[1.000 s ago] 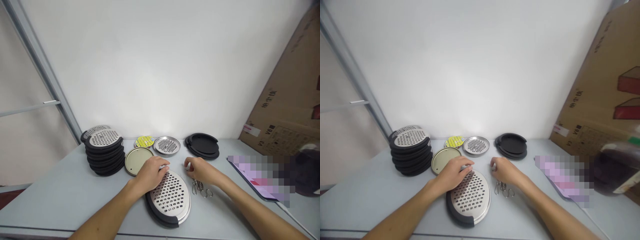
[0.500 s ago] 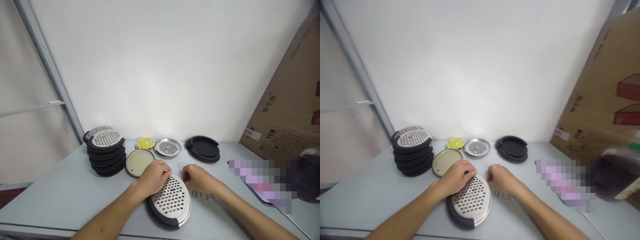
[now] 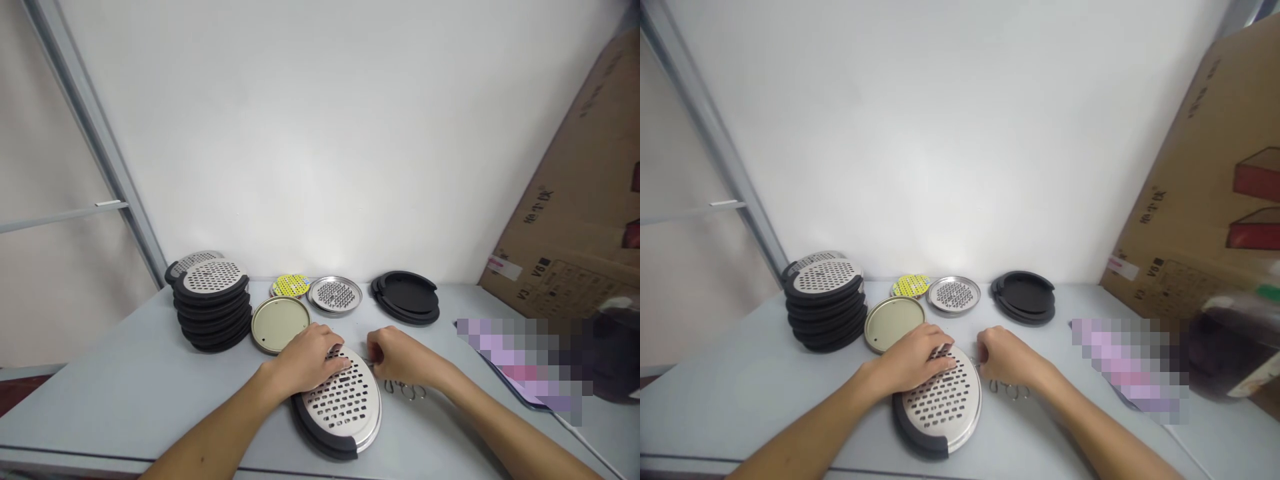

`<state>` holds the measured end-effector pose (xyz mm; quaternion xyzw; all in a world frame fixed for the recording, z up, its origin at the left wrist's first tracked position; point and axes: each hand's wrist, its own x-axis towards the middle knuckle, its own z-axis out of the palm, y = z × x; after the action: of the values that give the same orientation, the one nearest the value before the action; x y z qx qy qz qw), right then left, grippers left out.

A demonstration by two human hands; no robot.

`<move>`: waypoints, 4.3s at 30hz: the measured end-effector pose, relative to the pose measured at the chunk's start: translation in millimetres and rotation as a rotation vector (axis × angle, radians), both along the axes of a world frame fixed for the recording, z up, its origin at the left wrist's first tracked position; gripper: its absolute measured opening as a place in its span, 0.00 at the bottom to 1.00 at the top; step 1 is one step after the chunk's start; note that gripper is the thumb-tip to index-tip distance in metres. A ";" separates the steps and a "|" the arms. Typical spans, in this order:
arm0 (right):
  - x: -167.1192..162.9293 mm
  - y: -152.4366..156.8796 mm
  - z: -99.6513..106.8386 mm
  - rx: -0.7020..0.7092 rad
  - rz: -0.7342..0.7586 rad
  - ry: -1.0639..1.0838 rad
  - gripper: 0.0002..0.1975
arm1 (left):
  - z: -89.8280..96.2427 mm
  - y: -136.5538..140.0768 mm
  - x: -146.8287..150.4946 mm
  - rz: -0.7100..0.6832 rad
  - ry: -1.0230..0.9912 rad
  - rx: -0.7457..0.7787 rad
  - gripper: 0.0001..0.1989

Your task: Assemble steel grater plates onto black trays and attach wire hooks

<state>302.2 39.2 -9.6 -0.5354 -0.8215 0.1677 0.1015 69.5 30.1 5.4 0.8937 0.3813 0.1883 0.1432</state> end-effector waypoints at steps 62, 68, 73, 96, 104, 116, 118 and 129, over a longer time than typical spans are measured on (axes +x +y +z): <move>0.2 -1.7 17.5 0.173 0.028 0.134 0.10 | 8.5 -6.9 11.8 0.104 -0.524 -0.439 0.09; -18.6 -22.8 29.9 0.189 0.089 0.315 0.11 | 16.2 -12.7 15.3 0.060 -0.508 -0.414 0.13; -29.6 -29.9 29.5 0.197 0.099 0.338 0.12 | 17.2 -13.5 16.1 0.064 -0.548 -0.427 0.13; -24.5 -11.2 17.6 -0.784 -0.050 1.343 0.10 | 18.6 -11.2 14.0 0.095 -0.646 -0.305 0.12; -28.0 -18.1 15.3 -0.587 -0.040 1.173 0.14 | 17.2 -11.5 13.1 0.136 -0.588 -0.227 0.14; -32.4 -20.1 14.3 -0.541 0.049 1.030 0.17 | 17.4 -11.5 12.6 0.152 -0.492 -0.058 0.12; -31.9 -20.1 13.9 -0.552 0.078 1.017 0.16 | 17.2 -11.2 12.8 0.151 -0.496 -0.084 0.12; -41.5 -38.2 23.6 0.204 0.115 0.478 0.11 | 13.8 -10.2 14.0 0.177 -0.571 -0.187 0.14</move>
<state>260.7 1.0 14.0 -0.4202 -0.8159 0.2113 0.3363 83.5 19.9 19.2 0.7511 0.4176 0.4072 0.3092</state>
